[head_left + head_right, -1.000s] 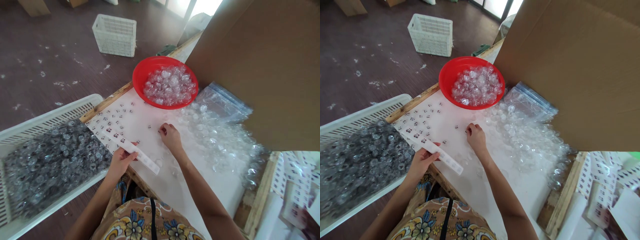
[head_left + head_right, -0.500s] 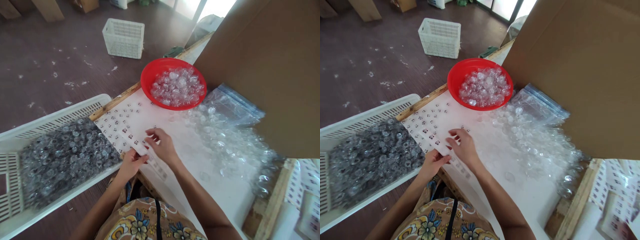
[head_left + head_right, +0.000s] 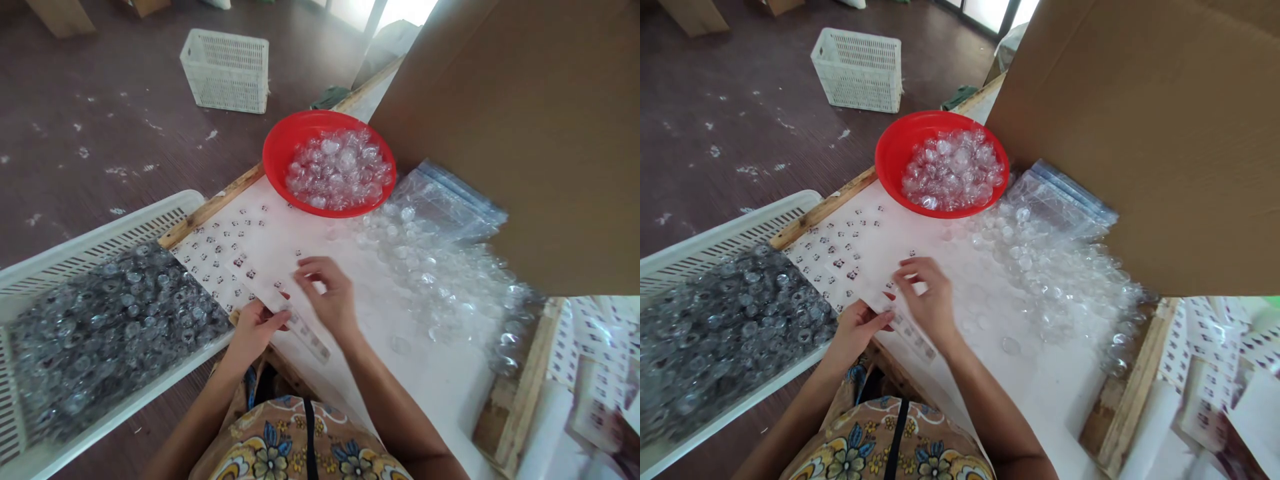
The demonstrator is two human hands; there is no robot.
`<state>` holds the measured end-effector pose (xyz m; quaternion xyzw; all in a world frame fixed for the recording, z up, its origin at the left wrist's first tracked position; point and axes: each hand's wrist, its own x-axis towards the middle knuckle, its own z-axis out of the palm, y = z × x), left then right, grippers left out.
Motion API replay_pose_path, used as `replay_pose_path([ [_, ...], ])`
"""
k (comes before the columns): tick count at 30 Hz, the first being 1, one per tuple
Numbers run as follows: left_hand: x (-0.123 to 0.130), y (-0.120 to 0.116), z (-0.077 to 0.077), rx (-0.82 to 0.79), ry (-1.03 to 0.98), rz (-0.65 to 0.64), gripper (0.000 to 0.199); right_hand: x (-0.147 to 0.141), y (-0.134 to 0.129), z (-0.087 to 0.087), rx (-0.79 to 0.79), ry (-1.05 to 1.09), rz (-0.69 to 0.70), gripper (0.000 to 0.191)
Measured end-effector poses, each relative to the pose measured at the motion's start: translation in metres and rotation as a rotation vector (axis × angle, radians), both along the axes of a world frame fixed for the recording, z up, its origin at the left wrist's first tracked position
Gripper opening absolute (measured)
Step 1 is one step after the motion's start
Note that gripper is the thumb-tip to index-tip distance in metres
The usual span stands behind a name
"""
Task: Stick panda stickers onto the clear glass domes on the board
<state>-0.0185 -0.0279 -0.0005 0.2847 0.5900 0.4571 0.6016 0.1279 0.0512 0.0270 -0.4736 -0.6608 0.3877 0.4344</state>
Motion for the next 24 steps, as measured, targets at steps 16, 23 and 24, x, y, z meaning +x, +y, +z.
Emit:
replay_pose_path([
  [16, -0.014, -0.006, 0.004, 0.005, -0.049, 0.101, 0.044, 0.051, 0.017, -0.045, -0.206, -0.681, 0.109, 0.010],
  [23, -0.010, -0.003, 0.001, -0.017, -0.071, 0.089, 0.044, 0.032, 0.024, -0.052, -0.052, -0.758, 0.095, 0.017],
  [24, -0.009, -0.003, 0.001, -0.021, -0.075, 0.082, 0.044, 0.031, 0.026, -0.053, -0.049, -0.741, 0.096, 0.019],
])
